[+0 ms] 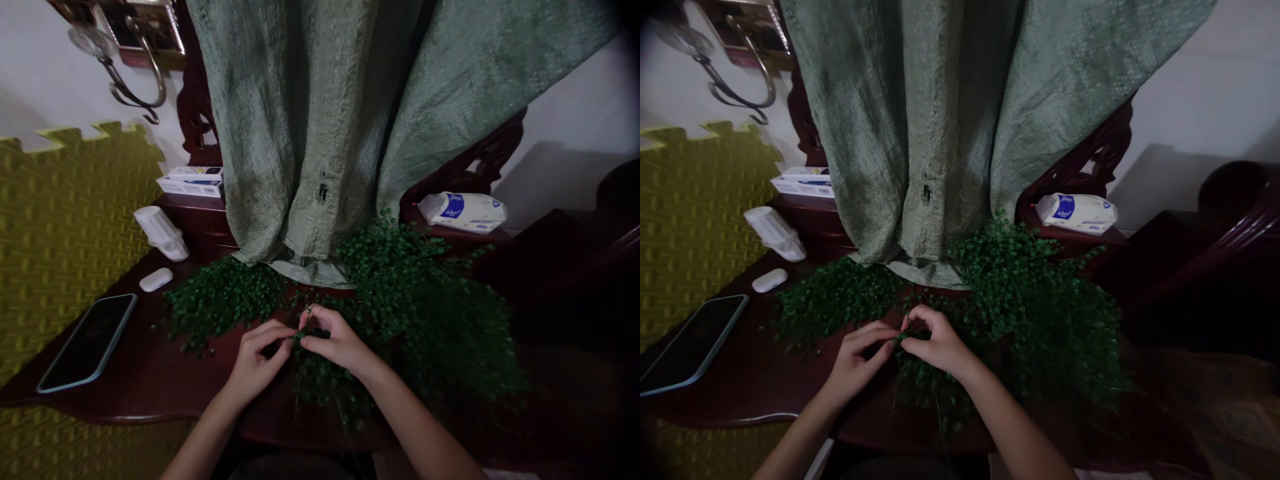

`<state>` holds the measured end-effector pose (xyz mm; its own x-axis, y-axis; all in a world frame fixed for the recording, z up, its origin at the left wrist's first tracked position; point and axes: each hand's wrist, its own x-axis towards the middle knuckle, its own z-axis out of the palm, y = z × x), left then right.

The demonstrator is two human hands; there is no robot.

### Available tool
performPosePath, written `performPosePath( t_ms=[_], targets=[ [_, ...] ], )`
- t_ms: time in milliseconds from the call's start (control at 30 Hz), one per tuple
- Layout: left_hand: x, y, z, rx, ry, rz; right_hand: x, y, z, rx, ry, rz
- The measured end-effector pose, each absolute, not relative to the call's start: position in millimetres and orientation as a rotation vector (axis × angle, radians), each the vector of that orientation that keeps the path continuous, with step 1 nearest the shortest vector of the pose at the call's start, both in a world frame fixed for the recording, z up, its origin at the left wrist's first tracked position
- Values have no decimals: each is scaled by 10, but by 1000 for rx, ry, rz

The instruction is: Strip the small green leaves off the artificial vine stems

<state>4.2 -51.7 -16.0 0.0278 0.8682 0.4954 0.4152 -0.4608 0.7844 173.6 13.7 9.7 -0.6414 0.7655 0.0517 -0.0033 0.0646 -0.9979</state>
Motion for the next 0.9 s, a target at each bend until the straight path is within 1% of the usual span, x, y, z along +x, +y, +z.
performPosePath(
  t_ms=[200,400,533,900],
  targets=[
    [48,-527,-145,1969,1384,1538,1753,141,108,-796,-1758,1605],
    [71,-535,-156,2033,1347,1480,1777,115,145,-756,-1904,1577],
    [62,-533,-192,2062,1351,1448,1770,111,92,-796,-2078,1444],
    [81,-538,-226,2212,1411,1245,1774,92,81,-842,-2309,1153]
  ],
)
